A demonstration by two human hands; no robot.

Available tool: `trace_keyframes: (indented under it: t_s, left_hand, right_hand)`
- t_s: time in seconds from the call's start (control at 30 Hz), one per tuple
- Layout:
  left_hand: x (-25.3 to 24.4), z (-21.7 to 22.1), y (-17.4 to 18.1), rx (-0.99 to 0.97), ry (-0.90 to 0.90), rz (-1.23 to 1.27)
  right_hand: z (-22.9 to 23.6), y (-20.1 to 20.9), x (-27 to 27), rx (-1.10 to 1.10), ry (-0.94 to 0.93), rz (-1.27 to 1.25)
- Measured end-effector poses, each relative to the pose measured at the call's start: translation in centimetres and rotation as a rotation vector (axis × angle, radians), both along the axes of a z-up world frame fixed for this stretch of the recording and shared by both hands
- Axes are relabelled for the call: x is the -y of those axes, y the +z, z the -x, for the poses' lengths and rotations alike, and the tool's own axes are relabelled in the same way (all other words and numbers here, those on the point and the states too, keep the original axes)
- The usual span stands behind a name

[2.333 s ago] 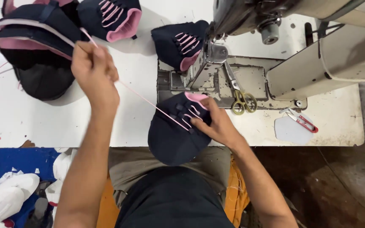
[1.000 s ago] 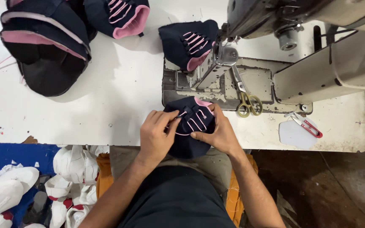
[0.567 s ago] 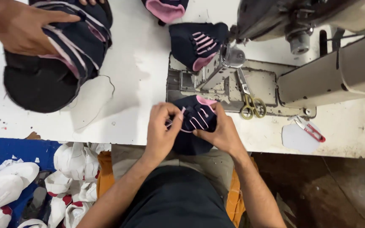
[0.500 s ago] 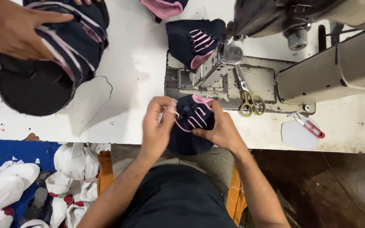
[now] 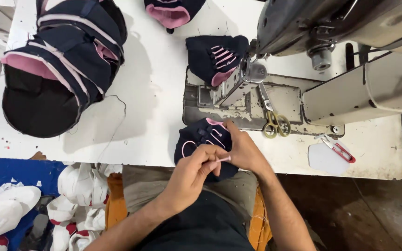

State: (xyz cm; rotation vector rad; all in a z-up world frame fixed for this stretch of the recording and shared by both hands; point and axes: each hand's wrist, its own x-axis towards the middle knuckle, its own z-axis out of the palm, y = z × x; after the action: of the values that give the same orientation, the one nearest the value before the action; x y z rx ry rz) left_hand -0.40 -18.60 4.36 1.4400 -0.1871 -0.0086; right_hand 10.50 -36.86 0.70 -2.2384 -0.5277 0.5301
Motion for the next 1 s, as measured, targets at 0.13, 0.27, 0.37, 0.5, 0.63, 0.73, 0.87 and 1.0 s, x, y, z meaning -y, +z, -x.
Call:
trace_keyframes:
  t_s: [0.13, 0.27, 0.37, 0.5, 0.63, 0.73, 0.87, 1.0]
  left_hand:
    - [-1.5, 0.8, 0.8, -0.088, -0.058, 0.053]
    - [-3.1, 1.1, 0.8, -0.017, -0.021, 0.108]
    - [-2.6, 0.6, 1.9, 0.050, 0.126, 0.314]
    - [1.5, 0.3, 4.7, -0.048, -0.088, 0.558]
    - [3.3, 0.6, 3.7, 0.374, -0.179, -0.162]
    - [1.7, 0.6, -0.5, 0.472, 0.112, -0.591]
    - [0.2, 0.5, -2.9, 0.408, 0.208, -0.689]
    - [-0.1, 0.2, -3.2, 0.357, 0.293, -0.722]
  right_hand:
    - [0.0, 0.5, -0.1, -0.120, -0.008, 0.021]
    - [0.1, 1.1, -0.2, -0.162, 0.010, 0.016]
    - [0.8, 1.0, -0.6, -0.173, 0.062, 0.024]
    - [1.5, 2.2, -2.0, -0.191, 0.113, 0.143]
    - [-0.5, 1.3, -0.4, -0.177, -0.012, 0.043]
    - [-1.5, -1.8, 1.3, -0.139, -0.105, -0.113]
    - [-1.3, -2.1, 1.0, -0.222, -0.131, -0.175]
    - [-0.8, -2.6, 0.6, -0.252, -0.130, -0.234]
